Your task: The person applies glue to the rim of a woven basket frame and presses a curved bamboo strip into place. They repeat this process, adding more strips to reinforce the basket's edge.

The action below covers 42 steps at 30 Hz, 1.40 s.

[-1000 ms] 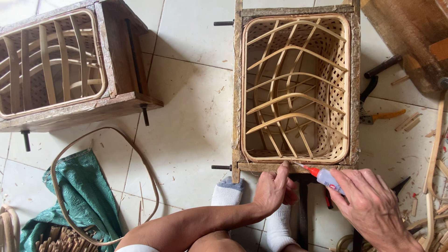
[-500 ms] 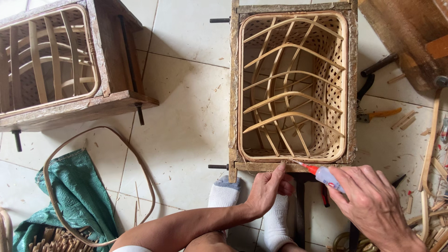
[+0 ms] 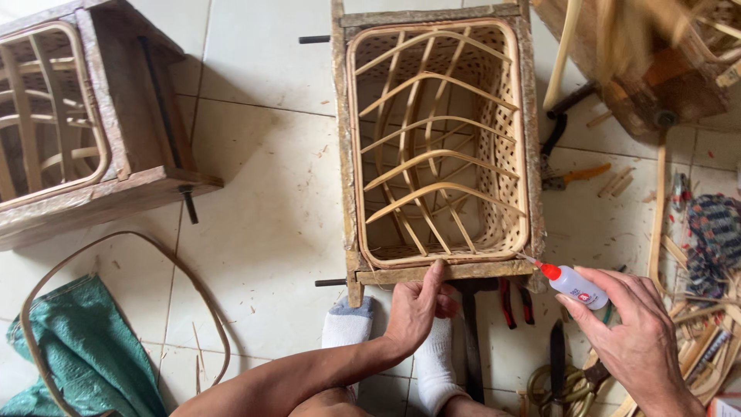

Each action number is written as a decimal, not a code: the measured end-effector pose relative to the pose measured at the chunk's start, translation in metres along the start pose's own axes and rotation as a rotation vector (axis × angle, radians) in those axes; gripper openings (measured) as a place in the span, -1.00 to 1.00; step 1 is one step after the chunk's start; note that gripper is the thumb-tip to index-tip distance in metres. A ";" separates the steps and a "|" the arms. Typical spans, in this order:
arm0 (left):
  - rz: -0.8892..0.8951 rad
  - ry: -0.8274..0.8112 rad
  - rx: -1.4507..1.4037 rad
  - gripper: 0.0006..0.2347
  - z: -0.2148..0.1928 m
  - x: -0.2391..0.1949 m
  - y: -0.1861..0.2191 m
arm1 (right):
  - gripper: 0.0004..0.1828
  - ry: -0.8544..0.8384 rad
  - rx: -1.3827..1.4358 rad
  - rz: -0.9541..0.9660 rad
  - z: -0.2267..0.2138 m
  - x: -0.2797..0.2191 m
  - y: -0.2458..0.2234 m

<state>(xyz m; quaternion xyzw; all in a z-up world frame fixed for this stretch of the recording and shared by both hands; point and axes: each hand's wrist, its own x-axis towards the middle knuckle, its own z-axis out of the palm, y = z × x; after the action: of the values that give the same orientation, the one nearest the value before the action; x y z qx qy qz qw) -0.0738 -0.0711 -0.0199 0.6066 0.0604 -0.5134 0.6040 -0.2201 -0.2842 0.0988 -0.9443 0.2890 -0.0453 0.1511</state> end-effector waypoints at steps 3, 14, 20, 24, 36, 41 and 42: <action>-0.017 -0.006 -0.051 -0.42 0.000 -0.001 0.002 | -0.50 0.031 0.023 0.002 0.003 -0.012 0.005; -0.038 0.007 -0.109 -0.45 0.005 -0.003 0.006 | -0.50 0.000 -0.038 -0.062 0.013 -0.002 0.001; 0.015 -0.213 -0.101 -0.42 -0.010 -0.004 -0.003 | -0.46 -0.049 -0.001 -0.161 0.025 0.007 -0.021; -0.248 -0.470 0.297 -0.55 -0.041 -0.012 0.001 | -0.50 -0.030 0.004 -0.229 0.031 0.011 -0.036; 0.186 0.775 0.470 -0.68 -0.250 -0.120 -0.074 | -0.45 -0.020 -0.030 -0.264 0.041 0.009 -0.054; 0.365 1.253 1.073 -0.40 -0.295 -0.162 -0.116 | -0.40 -0.059 0.041 -0.352 0.057 0.012 -0.082; 0.366 1.285 1.169 -0.33 -0.300 -0.160 -0.121 | -0.39 -0.068 0.022 -0.377 0.061 0.014 -0.086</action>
<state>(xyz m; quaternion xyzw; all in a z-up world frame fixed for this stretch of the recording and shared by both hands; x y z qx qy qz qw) -0.0671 0.2870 -0.0669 0.9892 0.0183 0.0821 0.1197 -0.1524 -0.2081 0.0680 -0.9809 0.1010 -0.0439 0.1601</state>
